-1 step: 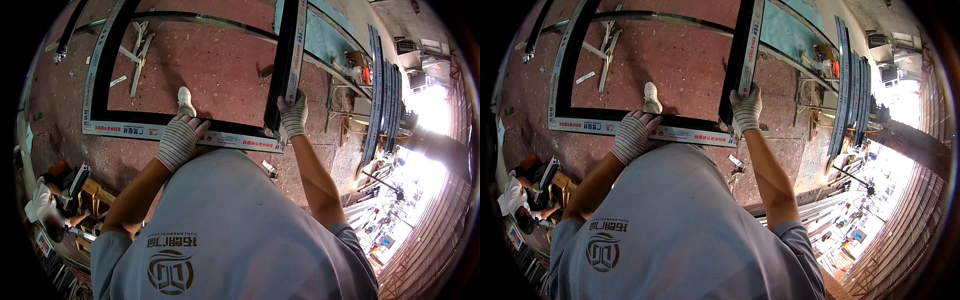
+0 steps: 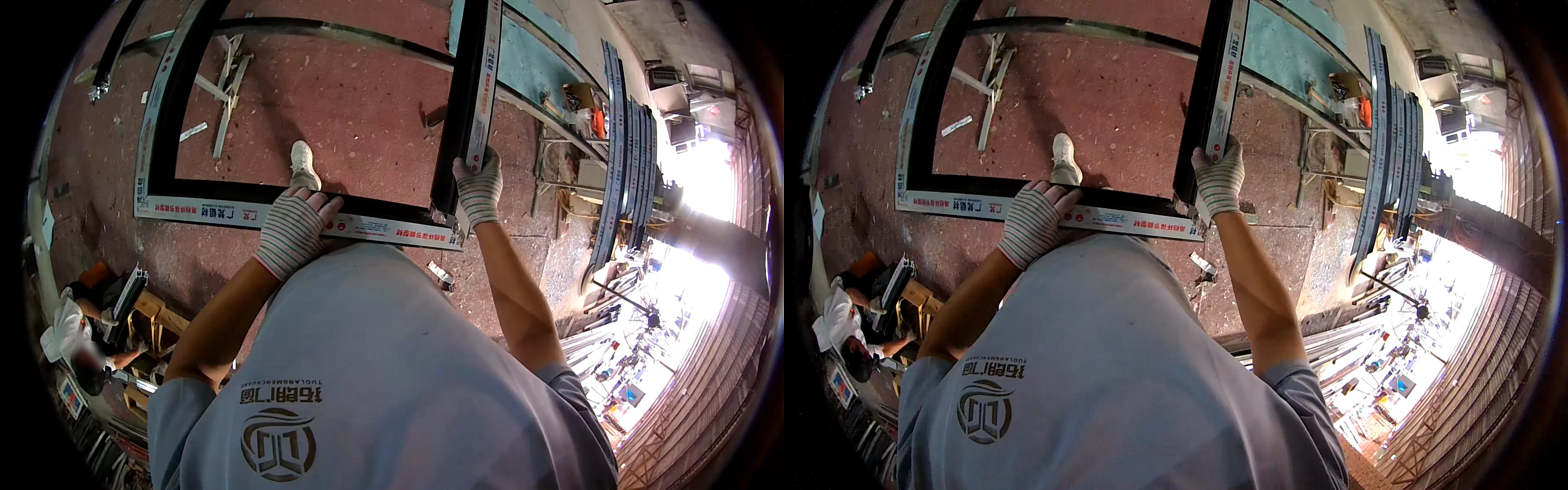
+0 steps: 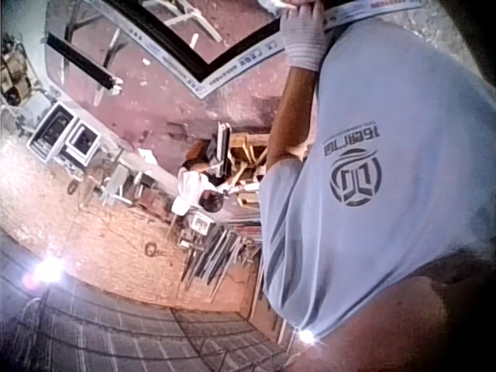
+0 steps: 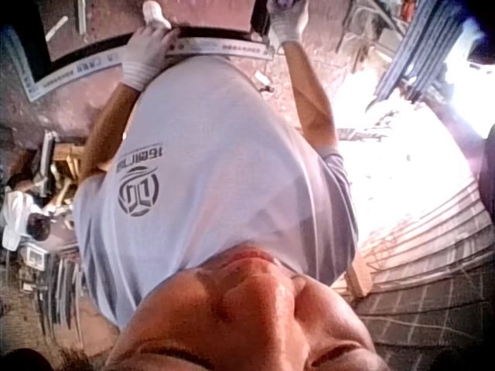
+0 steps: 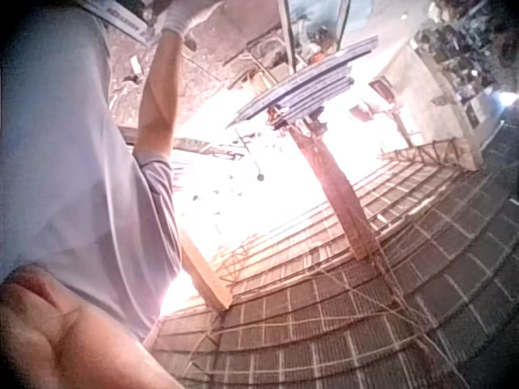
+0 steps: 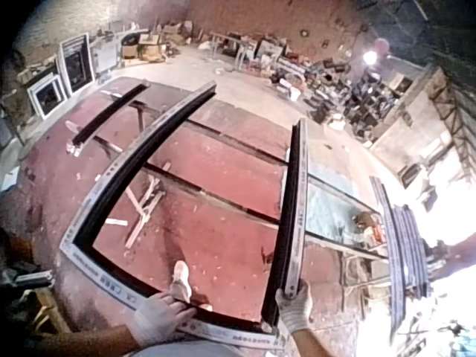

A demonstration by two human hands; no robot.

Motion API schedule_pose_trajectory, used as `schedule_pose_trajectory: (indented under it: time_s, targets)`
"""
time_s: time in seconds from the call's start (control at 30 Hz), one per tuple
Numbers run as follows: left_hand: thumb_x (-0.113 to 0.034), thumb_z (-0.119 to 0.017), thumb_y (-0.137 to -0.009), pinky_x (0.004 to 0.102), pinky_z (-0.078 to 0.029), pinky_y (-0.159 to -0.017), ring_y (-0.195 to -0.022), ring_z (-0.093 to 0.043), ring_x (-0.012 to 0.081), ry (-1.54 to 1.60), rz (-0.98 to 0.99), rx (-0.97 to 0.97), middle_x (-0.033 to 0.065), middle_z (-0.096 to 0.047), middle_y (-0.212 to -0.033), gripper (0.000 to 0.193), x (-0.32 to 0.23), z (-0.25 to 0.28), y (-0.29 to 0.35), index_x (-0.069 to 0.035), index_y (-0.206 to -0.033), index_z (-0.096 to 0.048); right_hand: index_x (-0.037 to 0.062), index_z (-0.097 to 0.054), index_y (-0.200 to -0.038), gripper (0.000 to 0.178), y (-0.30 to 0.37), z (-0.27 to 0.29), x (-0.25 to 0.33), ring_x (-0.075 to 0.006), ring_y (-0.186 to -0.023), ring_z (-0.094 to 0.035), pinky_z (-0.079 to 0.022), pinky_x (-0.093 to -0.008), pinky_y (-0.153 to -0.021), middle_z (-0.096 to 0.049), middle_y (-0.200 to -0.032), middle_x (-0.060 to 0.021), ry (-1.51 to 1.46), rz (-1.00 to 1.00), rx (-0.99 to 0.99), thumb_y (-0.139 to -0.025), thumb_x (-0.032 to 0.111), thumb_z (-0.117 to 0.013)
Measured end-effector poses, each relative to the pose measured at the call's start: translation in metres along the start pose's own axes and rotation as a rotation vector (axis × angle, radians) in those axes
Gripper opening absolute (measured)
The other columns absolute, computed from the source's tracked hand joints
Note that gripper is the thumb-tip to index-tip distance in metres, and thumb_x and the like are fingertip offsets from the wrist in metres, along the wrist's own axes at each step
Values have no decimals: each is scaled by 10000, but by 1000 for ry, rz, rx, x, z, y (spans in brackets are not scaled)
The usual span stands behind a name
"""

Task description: The person assembles aluminum window frames by joining cut profiles at a corner crimping machine. They repeatedly place frame corners into the machine, operate the press, and then move completed frames to a stack. The person also retrieves additional frame profiles from the floor and arranges them for assembly.

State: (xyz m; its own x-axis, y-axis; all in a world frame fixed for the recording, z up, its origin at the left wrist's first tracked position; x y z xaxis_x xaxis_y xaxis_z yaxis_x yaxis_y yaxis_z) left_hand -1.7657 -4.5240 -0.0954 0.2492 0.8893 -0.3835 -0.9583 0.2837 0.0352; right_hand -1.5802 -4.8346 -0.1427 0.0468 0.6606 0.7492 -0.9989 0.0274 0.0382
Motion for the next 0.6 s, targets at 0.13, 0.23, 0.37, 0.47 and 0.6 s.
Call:
schedule_pose_trajectory:
  time_s: [0.13, 0.23, 0.37, 0.47, 0.6]
  targets:
    - [-478, -807, -722, 444, -469, -968, -1003, -608, 296, 19, -34, -25, 103, -656, -1084, 670, -1, -2, 6, -111, -1259, -646, -27, -464, -1330, 622, 10, -3, -5, -182, -925, -643, -559, -311, -862, -660, -1083, -117, -41, -39, 8, -826, 106, -804]
    - [-451, -809, -722, 442, -464, -977, -1019, -604, 290, 4, -19, -45, 100, -648, -1105, 663, -2, 1, 7, -121, -1271, -639, -27, -463, -1335, 633, 7, -4, -4, -177, -927, -639, -559, -310, -860, -660, -1079, -112, -21, -11, -3, -824, 114, -810]
    - [-428, -816, -713, 444, -456, -996, -1049, -600, 290, 6, -1, -18, 99, -641, -1125, 669, -3, -5, 10, -126, -1282, -632, -25, -470, -1335, 640, 12, -3, -4, -173, -928, -639, -559, -308, -858, -662, -1075, -108, -89, -68, -7, -817, 118, -817]
    - [-421, -816, -715, 448, -452, -1006, -1064, -599, 293, 25, 9, -19, 102, -641, -1132, 661, -2, -3, 11, -127, -1279, -635, -24, -466, -1345, 651, 11, -4, -6, -170, -930, -636, -558, -303, -854, -663, -1073, -102, -56, -70, -6, -814, 106, -819]
    - [-408, -818, -717, 448, -450, -1017, -1085, -596, 296, 48, 29, -7, 104, -640, -1150, 651, -2, -3, 11, -134, -1279, -639, -24, -456, -1354, 653, 11, -5, -9, -173, -928, -630, -559, -301, -854, -657, -1086, -98, -74, -79, 22, -814, 69, -811]
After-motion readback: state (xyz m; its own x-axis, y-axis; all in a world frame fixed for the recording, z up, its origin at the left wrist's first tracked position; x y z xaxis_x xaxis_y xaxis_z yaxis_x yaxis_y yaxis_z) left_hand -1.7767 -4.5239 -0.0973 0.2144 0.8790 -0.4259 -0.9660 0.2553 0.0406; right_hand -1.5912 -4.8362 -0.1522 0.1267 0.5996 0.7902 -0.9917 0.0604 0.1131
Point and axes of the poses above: each hand's wrist, its own y-axis away from the middle knuckle, its own z-axis out of the back of the hand, x = y × z, the point moved 6 cm from there along -y, towards the middle knuckle
